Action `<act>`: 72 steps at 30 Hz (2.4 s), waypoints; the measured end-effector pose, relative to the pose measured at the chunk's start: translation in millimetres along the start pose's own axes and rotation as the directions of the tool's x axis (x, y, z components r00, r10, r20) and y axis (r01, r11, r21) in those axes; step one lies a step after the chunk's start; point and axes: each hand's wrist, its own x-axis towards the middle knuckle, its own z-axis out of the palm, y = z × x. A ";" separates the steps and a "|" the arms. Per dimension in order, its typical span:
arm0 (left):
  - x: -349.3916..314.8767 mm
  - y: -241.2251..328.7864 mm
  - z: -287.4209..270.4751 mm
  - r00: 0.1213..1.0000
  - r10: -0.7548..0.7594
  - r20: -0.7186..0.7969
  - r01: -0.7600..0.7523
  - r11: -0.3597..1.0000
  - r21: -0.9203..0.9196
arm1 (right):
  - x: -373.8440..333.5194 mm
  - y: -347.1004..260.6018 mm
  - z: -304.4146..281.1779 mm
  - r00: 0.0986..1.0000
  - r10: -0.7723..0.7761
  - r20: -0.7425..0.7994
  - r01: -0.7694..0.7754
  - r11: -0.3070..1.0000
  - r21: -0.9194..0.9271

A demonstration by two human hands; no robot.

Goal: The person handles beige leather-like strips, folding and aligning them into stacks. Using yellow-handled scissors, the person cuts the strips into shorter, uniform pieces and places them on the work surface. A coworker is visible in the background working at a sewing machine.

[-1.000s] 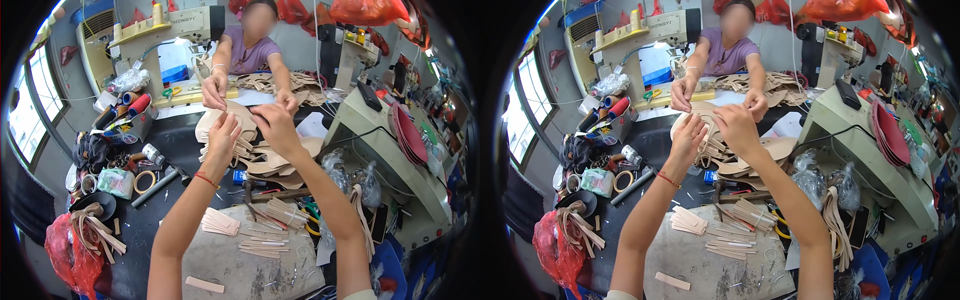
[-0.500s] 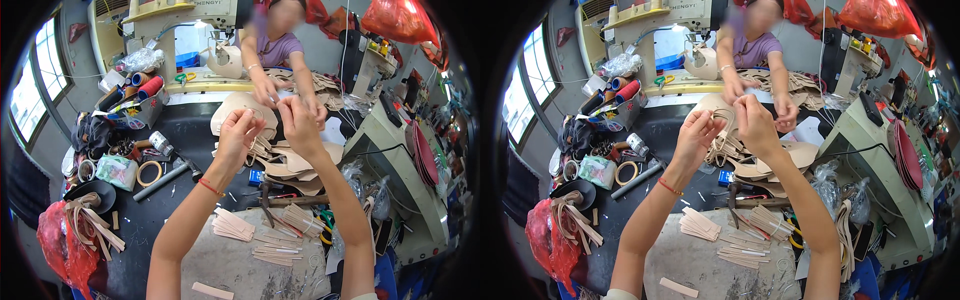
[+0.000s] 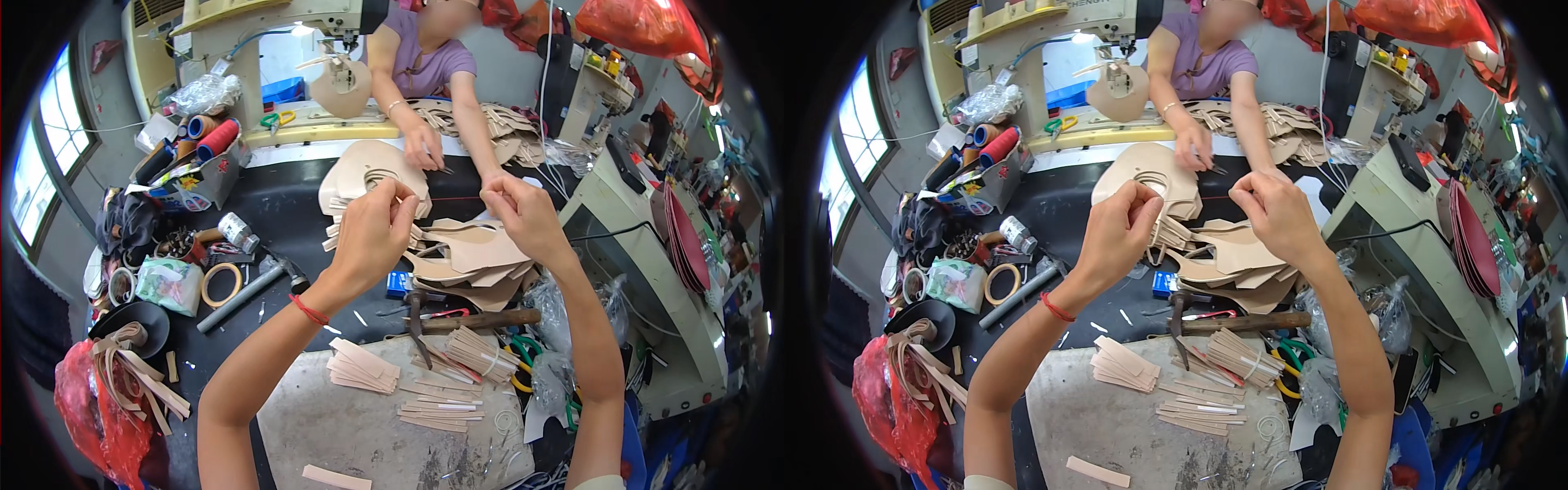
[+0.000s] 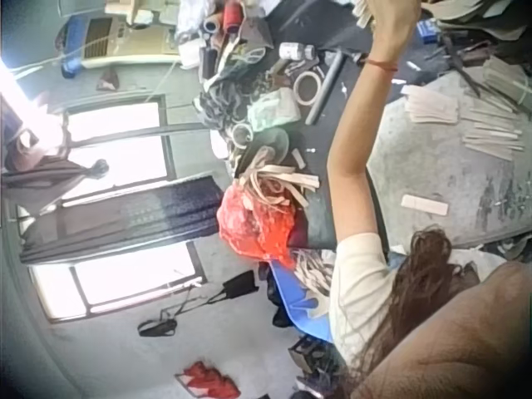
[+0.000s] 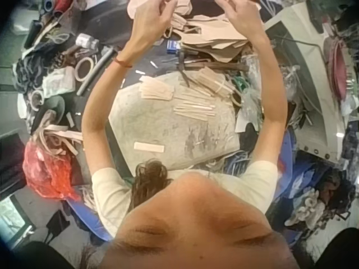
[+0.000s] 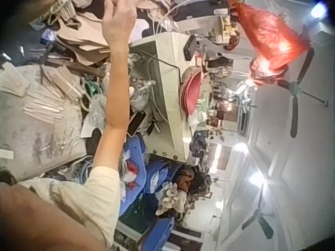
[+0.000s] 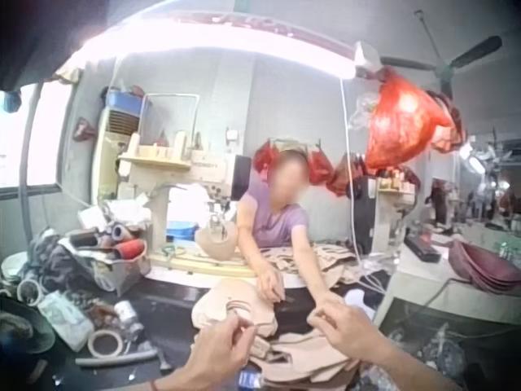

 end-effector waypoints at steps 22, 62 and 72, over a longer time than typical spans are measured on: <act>-18.4 -13.3 0.6 0.992 -0.086 0.093 0.092 0.994 -0.066 | -20.0 -8.9 3.1 0.998 0.039 0.041 -0.039 0.999 0.016; -67.2 13.2 -45.8 0.868 -0.285 0.407 0.387 -0.123 -0.914 | -72.5 -105.1 31.7 0.860 0.330 0.390 -0.490 0.317 0.812; -40.0 -39.5 1.9 0.725 -0.583 0.367 0.529 0.130 -0.838 | -48.4 -41.6 64.7 0.959 0.278 0.060 -0.281 0.891 0.356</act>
